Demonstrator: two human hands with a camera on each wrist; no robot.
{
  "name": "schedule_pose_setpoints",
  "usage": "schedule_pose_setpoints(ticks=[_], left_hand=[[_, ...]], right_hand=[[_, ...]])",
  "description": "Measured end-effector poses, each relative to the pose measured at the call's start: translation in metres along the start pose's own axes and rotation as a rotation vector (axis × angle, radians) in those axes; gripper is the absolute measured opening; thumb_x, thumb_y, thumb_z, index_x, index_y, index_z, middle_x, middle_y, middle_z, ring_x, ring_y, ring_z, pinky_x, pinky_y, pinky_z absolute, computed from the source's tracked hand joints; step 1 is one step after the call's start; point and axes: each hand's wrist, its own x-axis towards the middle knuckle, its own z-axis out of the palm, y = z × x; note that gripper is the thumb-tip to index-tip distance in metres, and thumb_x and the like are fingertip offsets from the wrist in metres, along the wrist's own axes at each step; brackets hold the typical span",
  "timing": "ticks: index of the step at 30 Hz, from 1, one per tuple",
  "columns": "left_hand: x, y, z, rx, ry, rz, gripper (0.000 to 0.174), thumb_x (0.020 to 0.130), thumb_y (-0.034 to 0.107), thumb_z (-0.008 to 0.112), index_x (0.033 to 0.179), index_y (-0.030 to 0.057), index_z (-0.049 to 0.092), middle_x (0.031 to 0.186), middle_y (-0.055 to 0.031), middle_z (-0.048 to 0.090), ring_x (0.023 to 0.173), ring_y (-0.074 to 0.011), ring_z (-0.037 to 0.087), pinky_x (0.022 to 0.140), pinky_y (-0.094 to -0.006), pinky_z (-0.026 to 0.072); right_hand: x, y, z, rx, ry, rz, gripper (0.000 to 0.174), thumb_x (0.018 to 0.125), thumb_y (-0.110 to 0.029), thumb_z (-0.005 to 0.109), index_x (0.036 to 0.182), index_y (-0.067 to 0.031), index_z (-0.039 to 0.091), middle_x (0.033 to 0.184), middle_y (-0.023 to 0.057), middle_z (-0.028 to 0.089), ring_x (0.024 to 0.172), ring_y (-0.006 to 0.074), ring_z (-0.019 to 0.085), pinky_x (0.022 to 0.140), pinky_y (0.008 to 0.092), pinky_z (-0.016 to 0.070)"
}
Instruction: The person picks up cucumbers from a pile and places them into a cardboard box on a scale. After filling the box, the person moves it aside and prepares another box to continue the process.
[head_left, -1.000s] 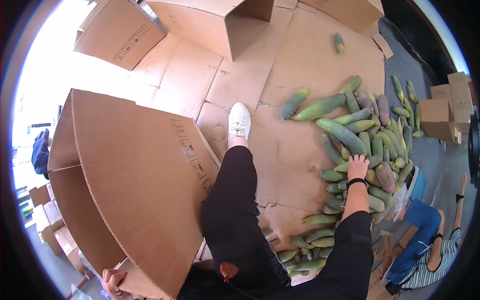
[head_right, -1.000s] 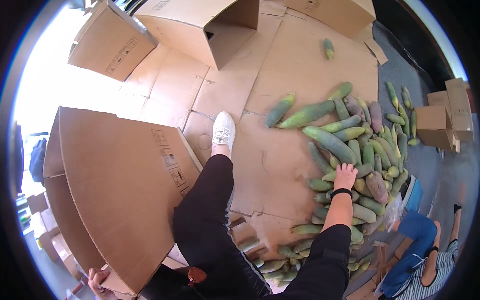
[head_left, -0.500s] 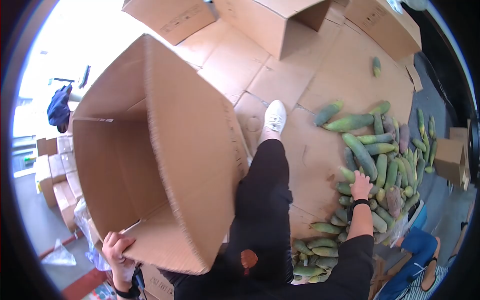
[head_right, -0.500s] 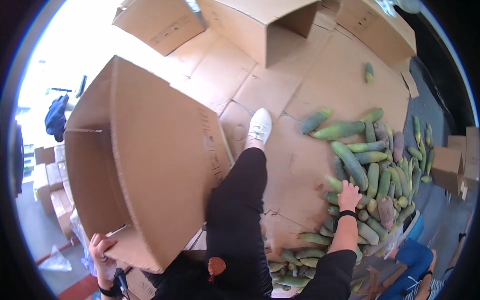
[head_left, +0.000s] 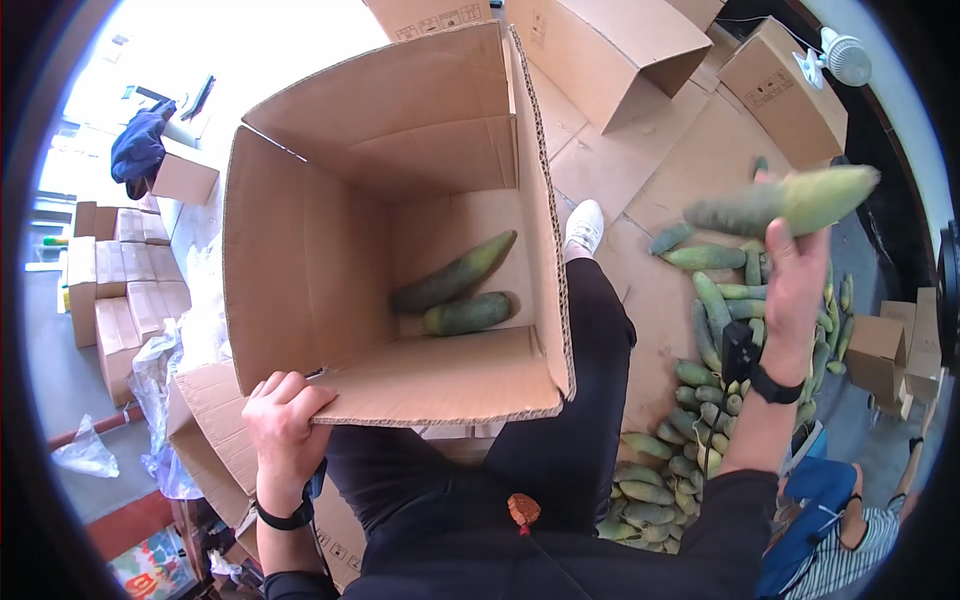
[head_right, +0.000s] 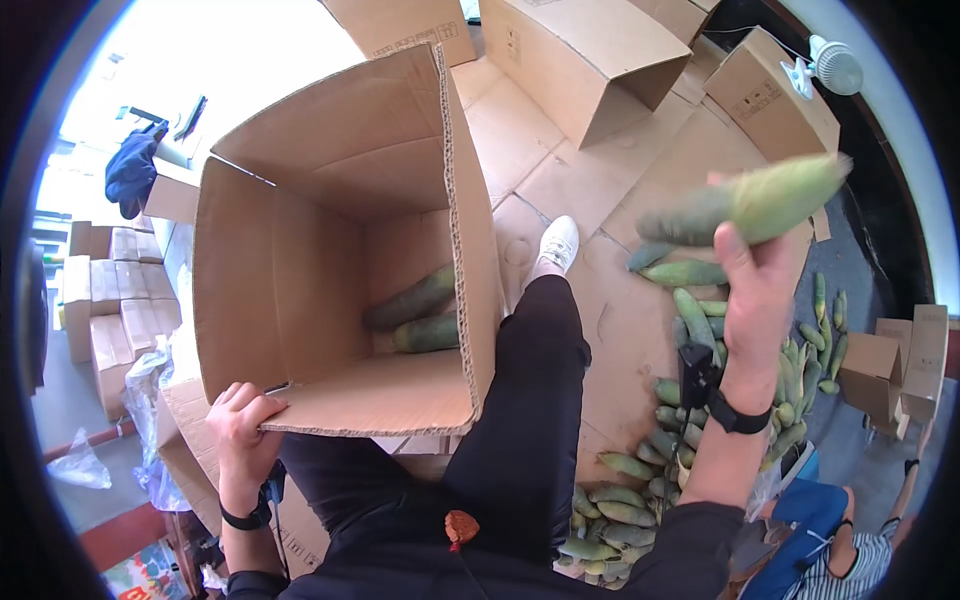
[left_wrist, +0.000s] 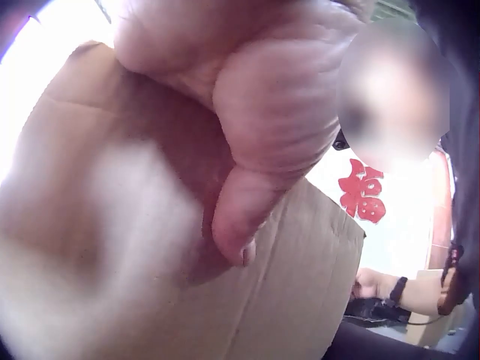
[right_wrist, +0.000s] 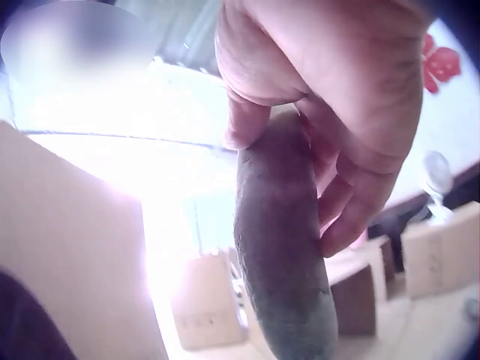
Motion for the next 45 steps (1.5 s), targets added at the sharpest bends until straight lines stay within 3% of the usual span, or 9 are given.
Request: schedule_pose_setpoints(ticks=[5, 8, 9, 14, 18, 25, 33, 38, 45], left_hand=[[0.0, 0.001, 0.001, -0.042, 0.029, 0.038, 0.011, 0.06, 0.008, 0.066, 0.07, 0.0099, 0.061, 0.067, -0.0058, 0.053, 0.069, -0.0261, 0.056, 0.062, -0.036, 0.0451], [-0.007, 0.001, 0.002, -0.047, 0.012, -0.005, 0.009, 0.064, 0.008, 0.065, 0.071, 0.0067, 0.06, 0.068, -0.0094, 0.053, 0.069, -0.0292, 0.056, 0.062, -0.0379, 0.0442], [-0.009, 0.001, 0.002, -0.058, 0.021, 0.001, 0.009, 0.065, 0.007, 0.066, 0.072, 0.0057, 0.06, 0.068, -0.0103, 0.053, 0.069, -0.0298, 0.056, 0.062, -0.0381, 0.0437], [-0.016, 0.005, 0.008, -0.112, 0.015, 0.03, 0.011, 0.068, 0.003, 0.068, 0.075, 0.0026, 0.061, 0.07, -0.0113, 0.055, 0.069, -0.0296, 0.054, 0.061, -0.0375, 0.0419], [-0.024, 0.006, 0.008, -0.061, 0.019, 0.006, 0.011, 0.07, 0.004, 0.07, 0.076, 0.0029, 0.062, 0.07, -0.0105, 0.055, 0.068, -0.0288, 0.055, 0.061, -0.0363, 0.0423], [-0.032, 0.001, 0.012, -0.061, 0.04, -0.016, 0.015, 0.072, 0.006, 0.073, 0.081, 0.0033, 0.062, 0.074, -0.0096, 0.057, 0.066, -0.027, 0.057, 0.059, -0.0348, 0.0436], [-0.022, 0.0, 0.015, -0.056, -0.02, -0.043, 0.013, 0.076, 0.002, 0.071, 0.083, 0.0018, 0.06, 0.076, -0.0096, 0.057, 0.07, -0.0254, 0.056, 0.065, -0.0341, 0.0446], [-0.019, -0.012, 0.024, -0.059, 0.009, -0.035, 0.015, 0.074, -0.001, 0.072, 0.083, 0.001, 0.06, 0.076, -0.0093, 0.056, 0.071, -0.0237, 0.055, 0.065, -0.0328, 0.0438], [-0.014, 0.0, 0.019, -0.082, 0.02, -0.036, 0.018, 0.074, -0.007, 0.07, 0.083, 0.0006, 0.057, 0.075, -0.0075, 0.05, 0.069, -0.0204, 0.049, 0.064, -0.0294, 0.039]], right_hand=[[0.024, -0.101, 0.068, 0.183, -0.376, -0.375, 0.046, 0.095, -0.023, 0.055, 0.133, -0.0009, 0.042, 0.123, 0.0167, 0.056, 0.114, 0.025, 0.055, 0.097, 0.0402, 0.0444], [0.014, -0.142, 0.117, 0.148, -0.528, -0.109, 0.018, 0.086, -0.012, 0.063, 0.099, 0.0005, 0.061, 0.082, 0.0052, 0.063, 0.075, 0.012, 0.061, 0.071, 0.0246, 0.0475], [0.011, -0.139, 0.133, 0.075, -0.511, -0.009, 0.035, 0.075, -0.026, 0.073, 0.094, 0.002, 0.063, 0.08, 0.0128, 0.067, 0.066, 0.0197, 0.063, 0.07, 0.0331, 0.0494], [-0.017, -0.101, 0.184, -0.734, -0.7, -0.443, 0.024, 0.078, -0.018, 0.069, 0.094, -0.001, 0.063, 0.083, 0.0182, 0.067, 0.086, 0.0312, 0.066, 0.073, 0.0398, 0.0534], [-0.016, -0.097, 0.151, -0.429, -0.532, -0.44, 0.021, 0.081, -0.024, 0.066, 0.094, -0.0083, 0.07, 0.09, 0.0098, 0.07, 0.087, 0.026, 0.067, 0.079, 0.0364, 0.0518], [-0.065, -0.031, 0.0, -0.324, -0.327, 0.065, 0.023, 0.085, -0.018, 0.061, 0.101, -0.0009, 0.063, 0.088, 0.0102, 0.067, 0.08, 0.0164, 0.063, 0.075, 0.0293, 0.0495], [-0.302, 0.163, -0.12, -0.799, -0.135, 0.744, 0.017, 0.079, -0.017, 0.061, 0.092, -0.0065, 0.061, 0.092, 0.0172, 0.065, 0.088, 0.0356, 0.062, 0.077, 0.0422, 0.0493], [-0.461, 0.248, -0.101, -0.965, -0.245, 1.257, 0.024, 0.088, -0.019, 0.046, 0.093, -0.0039, 0.063, 0.096, 0.025, 0.063, 0.095, 0.0404, 0.06, 0.083, 0.0478, 0.0491], [-0.502, 0.237, -0.009, -1.15, -1.038, 1.111, 0.029, 0.086, -0.017, 0.054, 0.114, -0.0163, 0.06, 0.131, 0.0063, 0.051, 0.122, 0.0303, 0.048, 0.087, 0.0452, 0.0469]])
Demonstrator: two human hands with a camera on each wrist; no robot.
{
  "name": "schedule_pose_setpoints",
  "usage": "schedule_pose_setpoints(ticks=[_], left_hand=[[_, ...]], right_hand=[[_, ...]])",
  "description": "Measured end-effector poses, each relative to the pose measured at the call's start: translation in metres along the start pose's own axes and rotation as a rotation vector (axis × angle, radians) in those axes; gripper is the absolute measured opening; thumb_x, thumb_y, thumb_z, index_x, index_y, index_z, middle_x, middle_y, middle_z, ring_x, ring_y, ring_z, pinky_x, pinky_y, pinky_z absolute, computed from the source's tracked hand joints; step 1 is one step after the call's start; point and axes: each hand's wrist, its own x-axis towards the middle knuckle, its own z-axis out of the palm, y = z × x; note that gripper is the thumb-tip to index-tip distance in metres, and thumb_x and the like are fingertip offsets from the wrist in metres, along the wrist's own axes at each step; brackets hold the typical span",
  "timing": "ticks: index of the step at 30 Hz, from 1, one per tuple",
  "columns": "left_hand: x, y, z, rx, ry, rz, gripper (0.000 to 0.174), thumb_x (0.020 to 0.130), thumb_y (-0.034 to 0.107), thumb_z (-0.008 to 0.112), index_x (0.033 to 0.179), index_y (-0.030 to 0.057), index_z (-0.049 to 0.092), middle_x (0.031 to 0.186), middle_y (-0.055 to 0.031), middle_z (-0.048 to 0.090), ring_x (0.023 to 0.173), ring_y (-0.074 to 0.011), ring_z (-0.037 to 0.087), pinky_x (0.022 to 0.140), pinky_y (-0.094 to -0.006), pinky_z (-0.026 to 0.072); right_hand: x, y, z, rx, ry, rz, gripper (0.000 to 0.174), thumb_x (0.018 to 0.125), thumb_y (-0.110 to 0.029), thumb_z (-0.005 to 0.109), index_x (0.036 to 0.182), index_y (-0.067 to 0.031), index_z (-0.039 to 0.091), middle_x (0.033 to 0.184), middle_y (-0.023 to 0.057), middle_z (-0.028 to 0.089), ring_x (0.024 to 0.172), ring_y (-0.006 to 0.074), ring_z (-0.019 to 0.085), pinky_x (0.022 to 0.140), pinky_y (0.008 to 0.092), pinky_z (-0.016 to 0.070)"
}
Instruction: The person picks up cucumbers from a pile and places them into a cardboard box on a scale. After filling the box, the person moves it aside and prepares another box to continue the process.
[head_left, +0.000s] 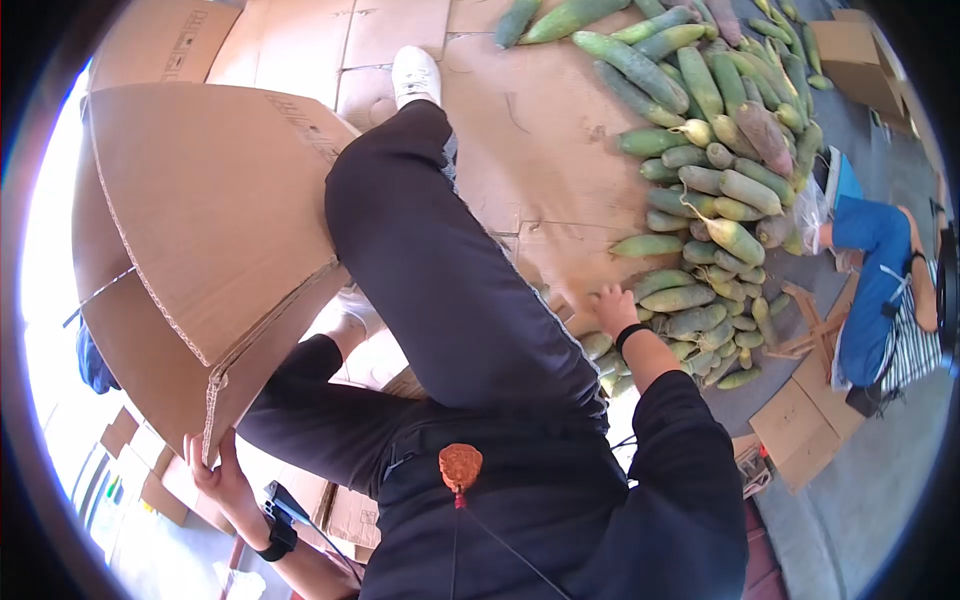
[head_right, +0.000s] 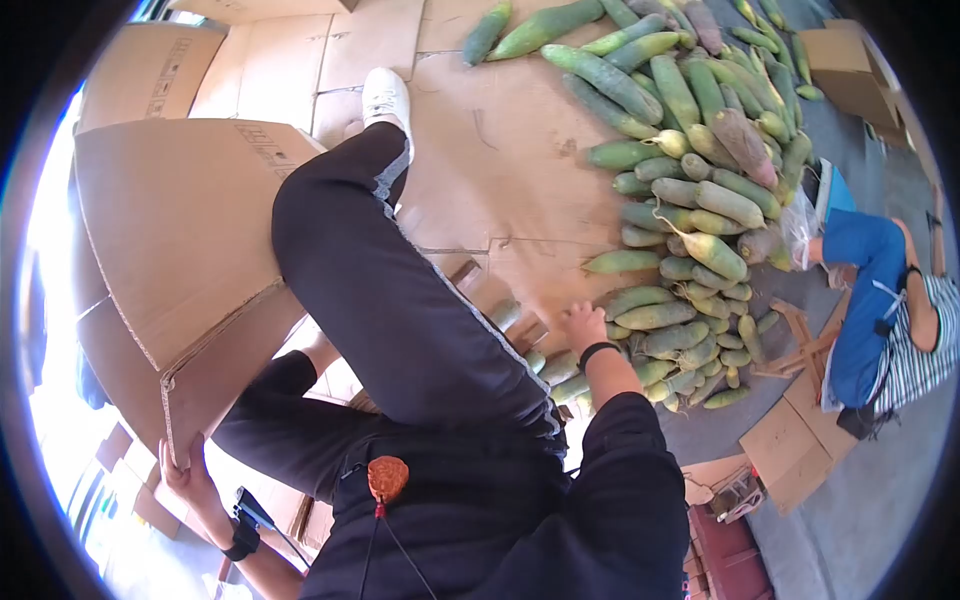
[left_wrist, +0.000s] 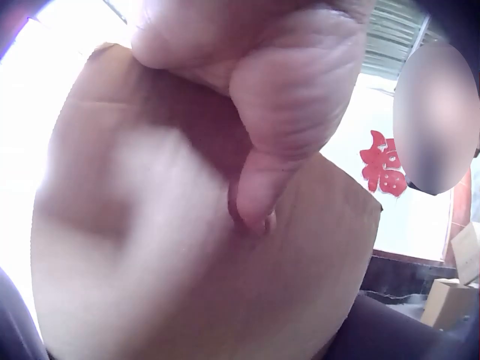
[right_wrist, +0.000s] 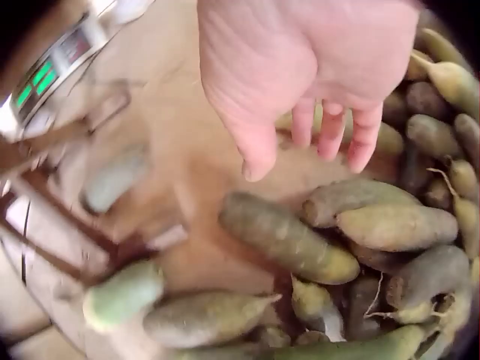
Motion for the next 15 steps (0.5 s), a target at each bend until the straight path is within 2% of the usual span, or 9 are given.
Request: schedule_pose_setpoints(ticks=[2, 5, 6, 7, 9, 10, 13, 14, 15], left_hand=[[0.001, 0.003, -0.001, -0.053, -0.018, -0.087, 0.018, 0.074, -0.008, 0.07, 0.083, 0.0003, 0.057, 0.077, -0.0065, 0.051, 0.071, -0.019, 0.049, 0.066, -0.0284, 0.039], [0.004, 0.01, -0.003, -0.038, -0.076, -0.12, 0.015, 0.075, -0.007, 0.069, 0.083, -0.0003, 0.058, 0.076, -0.006, 0.05, 0.073, -0.0189, 0.049, 0.068, -0.0276, 0.0391], [0.005, 0.013, -0.003, -0.025, -0.061, -0.131, 0.015, 0.075, -0.007, 0.069, 0.083, -0.0003, 0.058, 0.076, -0.006, 0.05, 0.073, -0.0189, 0.049, 0.068, -0.0276, 0.0391], [0.007, 0.017, -0.002, -0.003, -0.062, -0.127, 0.014, 0.076, -0.006, 0.069, 0.083, -0.0003, 0.058, 0.077, -0.0055, 0.05, 0.073, -0.0182, 0.049, 0.068, -0.0271, 0.0389], [0.006, 0.023, -0.002, 0.029, -0.077, -0.116, 0.012, 0.077, -0.005, 0.069, 0.082, -0.0005, 0.059, 0.077, -0.0047, 0.049, 0.073, -0.0167, 0.048, 0.068, -0.026, 0.0387], [0.006, 0.021, -0.002, 0.022, -0.069, -0.094, 0.012, 0.078, -0.004, 0.069, 0.082, 0.0001, 0.059, 0.077, -0.0043, 0.049, 0.073, -0.0155, 0.048, 0.068, -0.0252, 0.0383], [0.003, 0.016, -0.002, -0.087, -0.064, -0.18, 0.011, 0.078, -0.004, 0.069, 0.082, 0.0006, 0.059, 0.077, -0.0043, 0.05, 0.073, -0.0153, 0.048, 0.067, -0.0255, 0.0383], [0.002, 0.016, -0.001, -0.088, -0.063, -0.179, 0.011, 0.078, -0.004, 0.069, 0.082, 0.0006, 0.059, 0.077, -0.0043, 0.05, 0.073, -0.0153, 0.048, 0.067, -0.0255, 0.0383], [0.003, 0.015, 0.0, -0.083, -0.054, -0.146, 0.011, 0.077, -0.004, 0.069, 0.081, 0.0008, 0.06, 0.076, -0.0044, 0.05, 0.073, -0.0156, 0.049, 0.066, -0.026, 0.0385]], right_hand=[[0.016, -0.015, 0.031, -0.198, 0.218, -0.176, 0.037, 0.083, -0.022, 0.061, 0.12, -0.0239, 0.057, 0.134, 0.0018, 0.045, 0.126, 0.0281, 0.04, 0.089, 0.0479, 0.0427], [0.031, -0.015, 0.061, -0.262, 0.165, -0.155, 0.038, 0.085, -0.026, 0.058, 0.123, -0.0258, 0.056, 0.137, 0.0011, 0.043, 0.127, 0.0266, 0.038, 0.091, 0.0531, 0.0391], [0.035, -0.008, 0.085, -0.275, 0.283, -0.167, 0.035, 0.087, -0.027, 0.054, 0.123, -0.0256, 0.056, 0.132, -0.0017, 0.045, 0.124, 0.0246, 0.039, 0.09, 0.055, 0.0384], [0.041, -0.01, 0.081, -0.278, 0.29, -0.182, 0.035, 0.087, -0.027, 0.054, 0.123, -0.0256, 0.056, 0.132, -0.0017, 0.045, 0.124, 0.0246, 0.039, 0.09, 0.055, 0.0384], [0.042, -0.01, 0.076, -0.372, -0.002, -0.108, 0.034, 0.088, -0.027, 0.054, 0.121, -0.0241, 0.058, 0.125, -0.0018, 0.048, 0.119, 0.0243, 0.042, 0.088, 0.0563, 0.0386], [0.039, -0.01, 0.072, -0.37, 0.005, -0.098, 0.032, 0.088, -0.026, 0.053, 0.119, -0.0231, 0.06, 0.118, -0.0013, 0.051, 0.113, 0.0242, 0.046, 0.085, 0.0557, 0.0409], [0.029, -0.012, 0.062, -0.343, -0.008, 0.008, 0.03, 0.088, -0.025, 0.053, 0.116, -0.0229, 0.062, 0.116, 0.0012, 0.053, 0.108, 0.026, 0.05, 0.079, 0.0525, 0.0458], [0.024, -0.01, 0.06, -0.32, 0.017, 0.074, 0.028, 0.088, -0.023, 0.052, 0.114, -0.0217, 0.063, 0.111, 0.0033, 0.055, 0.105, 0.0288, 0.054, 0.072, 0.0519, 0.0489], [0.016, -0.008, 0.061, -0.32, 0.02, 0.075, 0.028, 0.088, -0.023, 0.052, 0.114, -0.0217, 0.063, 0.111, 0.0033, 0.055, 0.105, 0.0288, 0.054, 0.072, 0.0519, 0.0489]])
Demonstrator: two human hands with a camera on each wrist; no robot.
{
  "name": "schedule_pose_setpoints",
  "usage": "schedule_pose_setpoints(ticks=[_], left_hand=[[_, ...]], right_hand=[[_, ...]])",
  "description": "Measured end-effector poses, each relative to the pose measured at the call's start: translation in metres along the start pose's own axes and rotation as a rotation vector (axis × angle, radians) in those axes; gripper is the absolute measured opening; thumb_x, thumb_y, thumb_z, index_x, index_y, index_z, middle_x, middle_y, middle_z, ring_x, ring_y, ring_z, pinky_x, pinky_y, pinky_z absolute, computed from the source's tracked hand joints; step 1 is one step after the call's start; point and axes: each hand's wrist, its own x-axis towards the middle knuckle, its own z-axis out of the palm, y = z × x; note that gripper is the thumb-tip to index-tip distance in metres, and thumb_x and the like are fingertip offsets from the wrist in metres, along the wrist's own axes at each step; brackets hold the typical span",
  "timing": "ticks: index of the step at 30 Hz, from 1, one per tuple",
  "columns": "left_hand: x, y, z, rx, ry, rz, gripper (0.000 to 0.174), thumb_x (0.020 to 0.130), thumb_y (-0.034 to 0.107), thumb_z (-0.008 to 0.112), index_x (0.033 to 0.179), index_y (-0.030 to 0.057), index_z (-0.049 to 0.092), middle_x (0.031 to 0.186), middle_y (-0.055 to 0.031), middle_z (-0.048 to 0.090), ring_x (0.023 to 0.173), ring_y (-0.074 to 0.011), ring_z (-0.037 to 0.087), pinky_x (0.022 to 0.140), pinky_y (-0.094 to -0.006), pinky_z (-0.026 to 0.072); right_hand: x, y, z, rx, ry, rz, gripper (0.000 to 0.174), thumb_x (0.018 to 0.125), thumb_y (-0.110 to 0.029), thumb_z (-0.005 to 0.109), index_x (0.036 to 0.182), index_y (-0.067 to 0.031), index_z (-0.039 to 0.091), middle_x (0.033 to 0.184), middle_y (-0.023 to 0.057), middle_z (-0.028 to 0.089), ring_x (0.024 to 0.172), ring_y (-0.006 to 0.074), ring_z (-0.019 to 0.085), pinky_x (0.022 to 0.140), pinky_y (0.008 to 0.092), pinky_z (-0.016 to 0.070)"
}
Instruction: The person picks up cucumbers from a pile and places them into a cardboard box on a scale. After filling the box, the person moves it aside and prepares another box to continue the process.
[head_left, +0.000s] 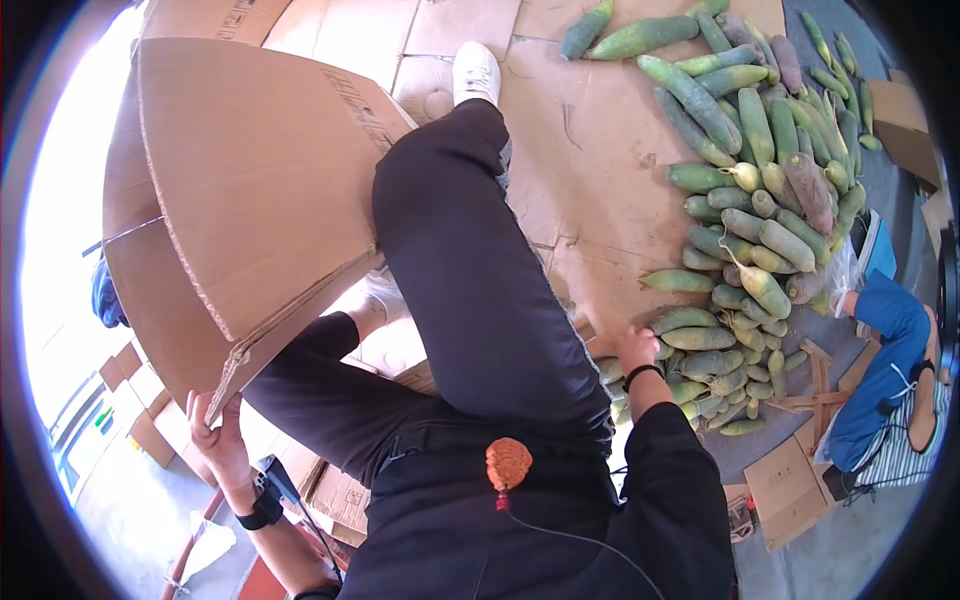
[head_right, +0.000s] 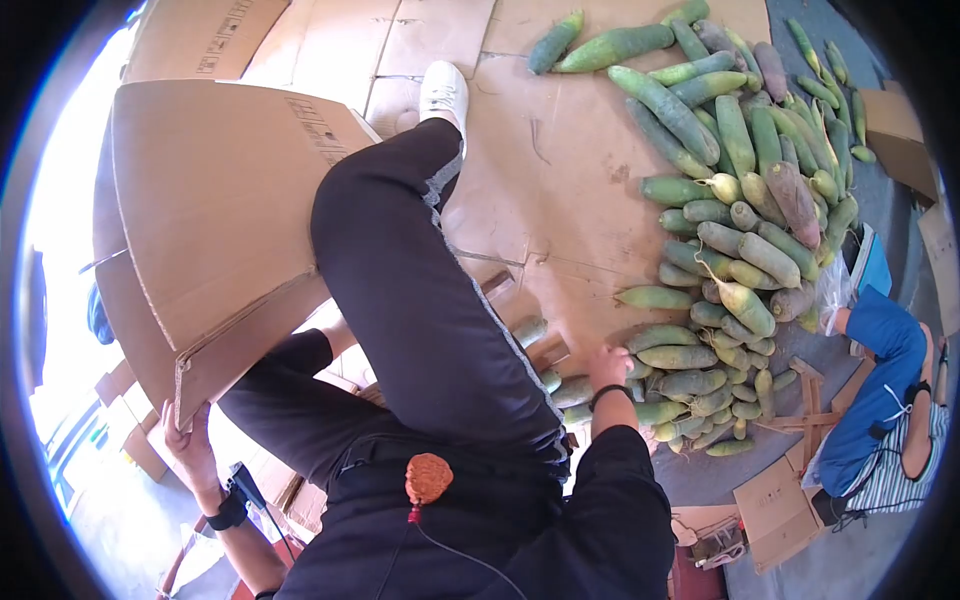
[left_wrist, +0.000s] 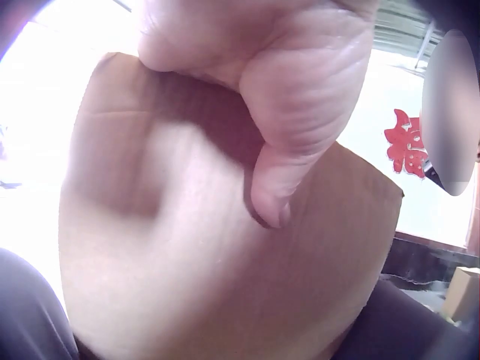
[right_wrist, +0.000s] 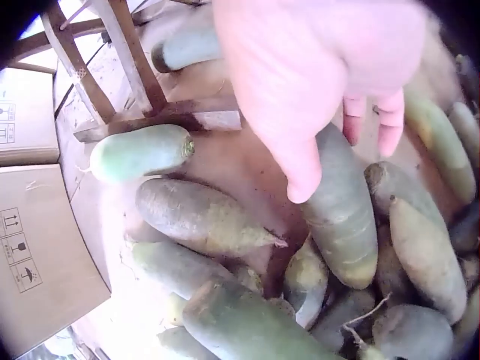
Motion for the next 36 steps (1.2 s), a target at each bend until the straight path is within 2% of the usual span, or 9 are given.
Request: schedule_pose_setpoints(ticks=[6, 10, 14, 20, 24, 26, 30, 32, 36], left_hand=[[0.006, 0.018, -0.006, 0.142, 0.026, 0.061, 0.012, 0.07, -0.002, 0.072, 0.078, 0.0017, 0.064, 0.07, -0.0067, 0.056, 0.067, -0.0213, 0.056, 0.06, -0.0302, 0.0422], [0.004, 0.017, -0.012, 0.124, -0.001, 0.013, 0.014, 0.068, 0.002, 0.074, 0.078, 0.0026, 0.064, 0.07, -0.0072, 0.055, 0.067, -0.021, 0.057, 0.058, -0.0305, 0.042], [0.002, 0.008, -0.013, 0.165, 0.046, 0.078, 0.015, 0.067, 0.006, 0.076, 0.075, 0.0043, 0.063, 0.069, -0.0073, 0.055, 0.067, -0.0249, 0.057, 0.058, -0.033, 0.0434], [0.003, 0.001, -0.015, 0.126, 0.089, 0.113, 0.017, 0.065, 0.012, 0.076, 0.073, 0.0059, 0.063, 0.069, -0.0068, 0.056, 0.07, -0.0253, 0.059, 0.062, -0.0354, 0.0451], [0.002, -0.003, -0.015, 0.163, 0.095, 0.14, 0.017, 0.066, 0.016, 0.076, 0.072, 0.0068, 0.062, 0.07, -0.006, 0.057, 0.072, -0.0251, 0.059, 0.062, -0.0359, 0.0455], [0.001, -0.004, -0.015, 0.173, 0.099, 0.144, 0.018, 0.066, 0.017, 0.076, 0.072, 0.007, 0.062, 0.071, -0.0058, 0.057, 0.073, -0.025, 0.059, 0.063, -0.036, 0.0456], [0.001, -0.003, -0.016, 0.182, 0.099, 0.137, 0.016, 0.066, 0.016, 0.075, 0.072, 0.0075, 0.063, 0.071, -0.0056, 0.057, 0.074, -0.0248, 0.06, 0.063, -0.036, 0.0459], [0.002, -0.003, -0.018, 0.18, 0.089, 0.142, 0.015, 0.066, 0.015, 0.075, 0.071, 0.0077, 0.063, 0.071, -0.0056, 0.057, 0.074, -0.0248, 0.06, 0.063, -0.0361, 0.0459], [0.0, -0.002, -0.016, 0.16, 0.096, 0.125, 0.014, 0.066, 0.015, 0.075, 0.072, 0.0077, 0.064, 0.07, -0.0063, 0.057, 0.072, -0.0256, 0.059, 0.063, -0.036, 0.0455]], right_hand=[[-0.008, 0.053, 0.005, 0.38, 0.253, -0.134, 0.019, 0.081, -0.006, 0.055, 0.099, -0.0106, 0.059, 0.105, 0.0117, 0.058, 0.096, 0.0356, 0.058, 0.077, 0.0443, 0.0499], [-0.025, 0.093, -0.042, 0.953, 0.415, 0.117, 0.034, 0.066, 0.003, 0.061, 0.094, -0.0092, 0.048, 0.095, 0.0179, 0.057, 0.09, 0.0417, 0.055, 0.078, 0.0455, 0.0461], [-0.062, 0.127, -0.15, 1.211, 0.69, 0.096, 0.038, 0.067, 0.003, 0.065, 0.097, -0.0077, 0.044, 0.097, 0.014, 0.054, 0.093, 0.0293, 0.056, 0.085, 0.0361, 0.0443], [-0.153, 0.163, -0.338, 1.498, 1.303, -0.306, 0.035, 0.077, 0.004, 0.063, 0.106, -0.005, 0.046, 0.121, 0.0135, 0.053, 0.112, 0.0218, 0.048, 0.1, 0.0337, 0.0366], [-0.229, 0.146, -0.449, 1.452, 1.527, -0.751, 0.032, 0.082, 0.001, 0.062, 0.109, -0.0063, 0.045, 0.131, 0.0209, 0.049, 0.121, 0.0248, 0.046, 0.106, 0.0372, 0.032], [-0.262, 0.115, -0.493, 1.439, 1.524, -0.969, 0.036, 0.08, 0.004, 0.064, 0.109, -0.007, 0.046, 0.124, 0.0173, 0.053, 0.112, 0.023, 0.052, 0.099, 0.0343, 0.0405], [-0.276, 0.053, -0.547, 1.275, 1.213, -1.416, 0.037, 0.079, 0.006, 0.062, 0.11, -0.0072, 0.045, 0.126, 0.019, 0.052, 0.112, 0.0236, 0.053, 0.095, 0.0362, 0.0441], [-0.273, 0.016, -0.567, 1.056, 1.229, -1.4, 0.036, 0.077, 0.008, 0.062, 0.106, -0.0065, 0.047, 0.121, 0.014, 0.056, 0.106, 0.0206, 0.056, 0.088, 0.0347, 0.0472], [-0.236, -0.047, -0.582, 0.792, 1.352, -1.379, 0.023, 0.072, 0.002, 0.062, 0.092, -0.0045, 0.054, 0.09, 0.0159, 0.062, 0.082, 0.0348, 0.06, 0.07, 0.0406, 0.0491]])
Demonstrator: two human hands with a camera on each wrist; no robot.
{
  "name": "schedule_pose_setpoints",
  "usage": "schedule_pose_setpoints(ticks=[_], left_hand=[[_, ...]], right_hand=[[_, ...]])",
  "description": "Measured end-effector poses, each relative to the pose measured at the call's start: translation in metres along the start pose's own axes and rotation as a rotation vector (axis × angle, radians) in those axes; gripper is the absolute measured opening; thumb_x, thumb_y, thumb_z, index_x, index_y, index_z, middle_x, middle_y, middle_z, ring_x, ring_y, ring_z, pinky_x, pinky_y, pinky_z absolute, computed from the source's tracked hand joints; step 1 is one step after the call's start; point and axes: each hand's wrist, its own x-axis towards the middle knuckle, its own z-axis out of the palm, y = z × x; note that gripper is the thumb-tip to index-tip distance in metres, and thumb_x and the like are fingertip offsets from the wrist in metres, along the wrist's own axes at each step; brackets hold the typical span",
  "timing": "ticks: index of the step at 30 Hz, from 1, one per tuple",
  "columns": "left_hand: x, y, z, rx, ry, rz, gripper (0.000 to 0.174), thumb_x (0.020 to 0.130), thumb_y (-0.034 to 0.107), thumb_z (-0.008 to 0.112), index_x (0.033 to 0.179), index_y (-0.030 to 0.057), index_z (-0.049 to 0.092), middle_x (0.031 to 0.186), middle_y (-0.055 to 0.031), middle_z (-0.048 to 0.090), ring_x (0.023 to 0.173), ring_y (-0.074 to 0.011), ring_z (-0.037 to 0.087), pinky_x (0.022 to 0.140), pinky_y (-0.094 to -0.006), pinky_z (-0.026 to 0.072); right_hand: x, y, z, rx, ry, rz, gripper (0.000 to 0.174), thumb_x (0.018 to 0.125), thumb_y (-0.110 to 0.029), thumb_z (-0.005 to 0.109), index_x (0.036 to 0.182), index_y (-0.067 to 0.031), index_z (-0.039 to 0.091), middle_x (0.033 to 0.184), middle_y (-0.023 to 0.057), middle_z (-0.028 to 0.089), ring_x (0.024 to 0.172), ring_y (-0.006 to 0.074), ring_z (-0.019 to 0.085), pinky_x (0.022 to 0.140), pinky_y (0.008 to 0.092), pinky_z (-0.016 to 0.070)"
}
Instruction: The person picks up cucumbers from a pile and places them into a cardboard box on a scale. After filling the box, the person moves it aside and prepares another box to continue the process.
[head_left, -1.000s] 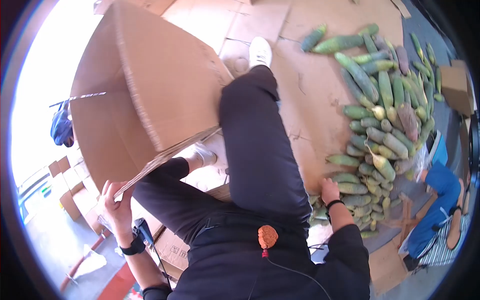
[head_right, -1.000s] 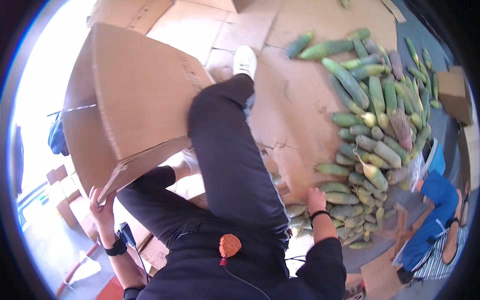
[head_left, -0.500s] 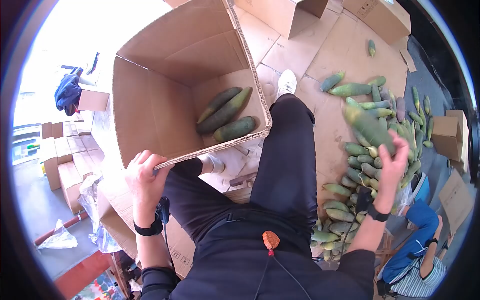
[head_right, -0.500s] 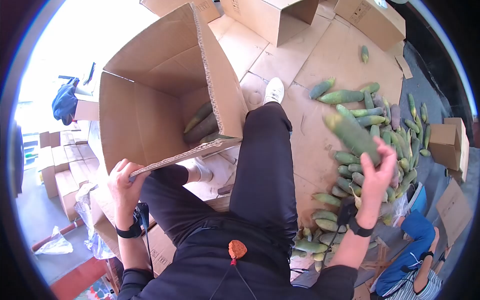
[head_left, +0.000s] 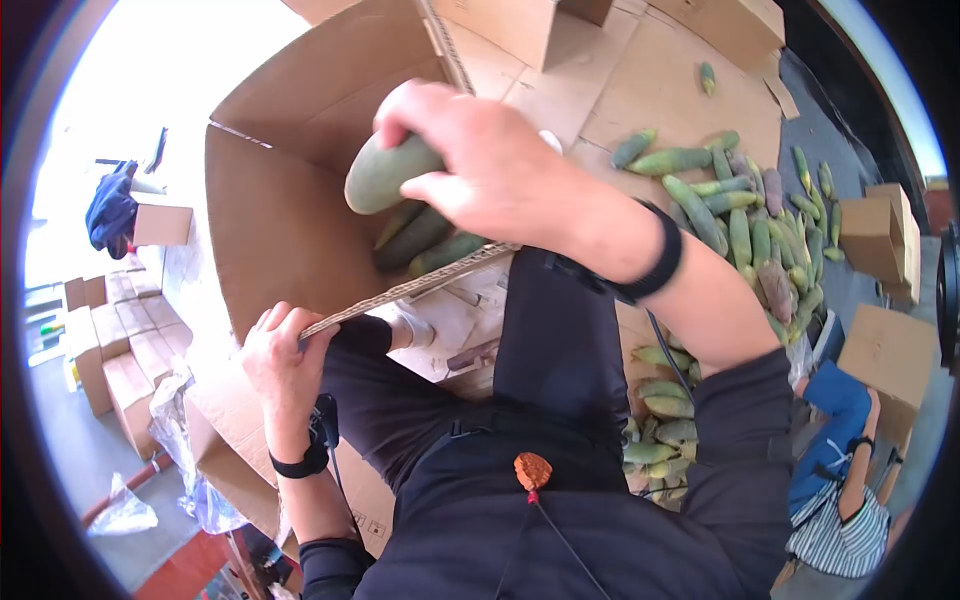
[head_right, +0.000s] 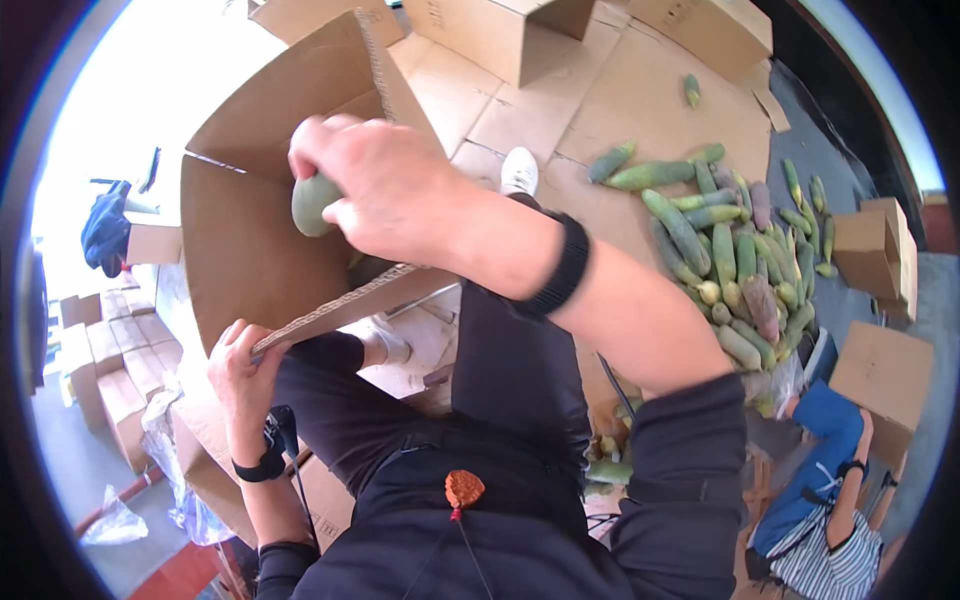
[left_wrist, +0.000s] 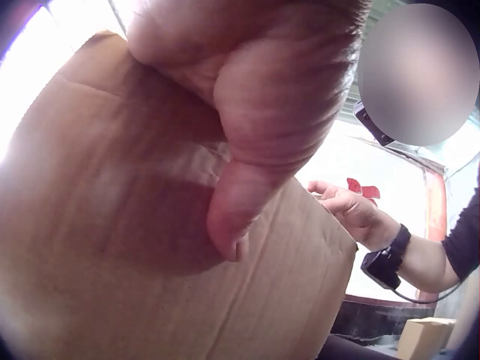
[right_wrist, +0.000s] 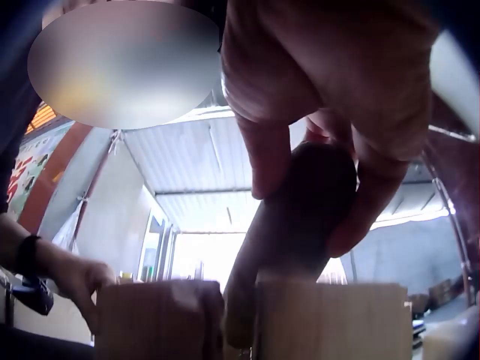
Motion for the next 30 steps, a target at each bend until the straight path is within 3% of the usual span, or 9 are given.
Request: schedule_pose_setpoints(ticks=[6, 10, 13, 18, 19, 21, 22, 24, 30], left_hand=[[-0.002, 0.005, 0.002, -0.08, -0.027, -0.025, 0.013, 0.068, 0.01, 0.074, 0.074, 0.0052, 0.063, 0.07, -0.0088, 0.056, 0.069, -0.0263, 0.058, 0.062, -0.0343, 0.0441], [-0.002, 0.008, 0.003, -0.09, -0.053, 0.002, 0.014, 0.069, 0.006, 0.073, 0.076, 0.0029, 0.062, 0.071, -0.0097, 0.056, 0.069, -0.026, 0.057, 0.061, -0.0333, 0.0429], [-0.002, 0.003, 0.005, -0.045, -0.035, 0.022, 0.013, 0.071, 0.003, 0.074, 0.079, 0.0024, 0.062, 0.07, -0.0099, 0.056, 0.067, -0.0236, 0.056, 0.059, -0.0325, 0.042], [0.002, 0.002, 0.01, -0.016, -0.068, 0.024, 0.014, 0.071, -0.005, 0.072, 0.081, 0.0012, 0.064, 0.07, -0.0096, 0.057, 0.065, -0.0221, 0.054, 0.058, -0.0313, 0.0414], [0.0, -0.002, 0.014, -0.045, -0.032, 0.06, 0.014, 0.071, -0.006, 0.072, 0.081, 0.0009, 0.064, 0.071, -0.0093, 0.057, 0.066, -0.0219, 0.054, 0.06, -0.0315, 0.0415], [-0.006, -0.018, 0.02, -0.066, 0.003, 0.089, 0.015, 0.072, -0.009, 0.07, 0.082, 0.0001, 0.063, 0.074, -0.0083, 0.058, 0.07, -0.0211, 0.054, 0.065, -0.0323, 0.0415], [-0.008, -0.02, 0.02, -0.06, -0.013, 0.1, 0.015, 0.072, -0.009, 0.07, 0.082, 0.0001, 0.063, 0.074, -0.0083, 0.058, 0.07, -0.0211, 0.054, 0.065, -0.0323, 0.0415], [-0.009, -0.019, 0.019, -0.095, 0.002, 0.02, 0.016, 0.071, -0.01, 0.07, 0.081, 0.0002, 0.063, 0.077, -0.0076, 0.058, 0.072, -0.0215, 0.054, 0.066, -0.032, 0.0413], [-0.004, -0.007, 0.022, -0.143, 0.026, -0.024, 0.024, 0.071, -0.013, 0.068, 0.088, 0.0015, 0.06, 0.082, -0.0069, 0.056, 0.077, -0.0203, 0.054, 0.069, -0.0301, 0.0411]], right_hand=[[-0.007, 0.023, -0.034, -0.01, 0.243, -0.084, 0.011, 0.075, 0.002, 0.054, 0.082, -0.0031, 0.061, 0.076, 0.0139, 0.064, 0.073, 0.0268, 0.064, 0.065, 0.0354, 0.0498], [-0.089, 0.08, -0.085, 0.108, 0.454, 0.459, 0.009, 0.085, -0.007, 0.059, 0.091, -0.001, 0.061, 0.08, 0.0089, 0.065, 0.072, 0.014, 0.062, 0.066, 0.0275, 0.0486], [-0.229, 0.172, -0.072, -0.092, 0.432, 0.759, 0.013, 0.084, -0.014, 0.063, 0.09, -0.0027, 0.06, 0.077, 0.0092, 0.064, 0.072, 0.0162, 0.061, 0.066, 0.0301, 0.0487], [-0.481, 0.2, 0.024, -0.178, -0.182, 1.545, 0.021, 0.084, -0.021, 0.055, 0.087, -0.0064, 0.07, 0.085, 0.0206, 0.066, 0.082, 0.0322, 0.066, 0.072, 0.0404, 0.0517], [-0.552, 0.214, 0.055, -0.589, -0.929, 0.933, 0.027, 0.085, -0.025, 0.053, 0.089, -0.0062, 0.071, 0.089, 0.0188, 0.067, 0.087, 0.0345, 0.065, 0.079, 0.0424, 0.0518], [-0.607, 0.186, 0.091, -0.337, -0.683, 1.414, 0.016, 0.08, -0.016, 0.063, 0.087, -0.0024, 0.065, 0.076, 0.0141, 0.065, 0.064, 0.0205, 0.062, 0.061, 0.0356, 0.0523], [-0.605, 0.168, 0.096, -0.319, -0.679, 1.428, 0.016, 0.08, -0.016, 0.063, 0.087, -0.0024, 0.065, 0.076, 0.0141, 0.065, 0.064, 0.0205, 0.062, 0.061, 0.0356, 0.0523], [-0.583, 0.136, 0.098, 0.148, -0.381, 1.926, 0.039, 0.077, -0.022, 0.069, 0.109, -0.0026, 0.058, 0.085, 0.0151, 0.065, 0.068, 0.0241, 0.063, 0.058, 0.0375, 0.0525], [-0.564, 0.116, 0.14, 0.227, -0.189, 1.947, 0.063, 0.072, -0.029, 0.077, 0.122, -0.0027, 0.05, 0.103, 0.0167, 0.062, 0.083, 0.0276, 0.063, 0.061, 0.0387, 0.0548]])
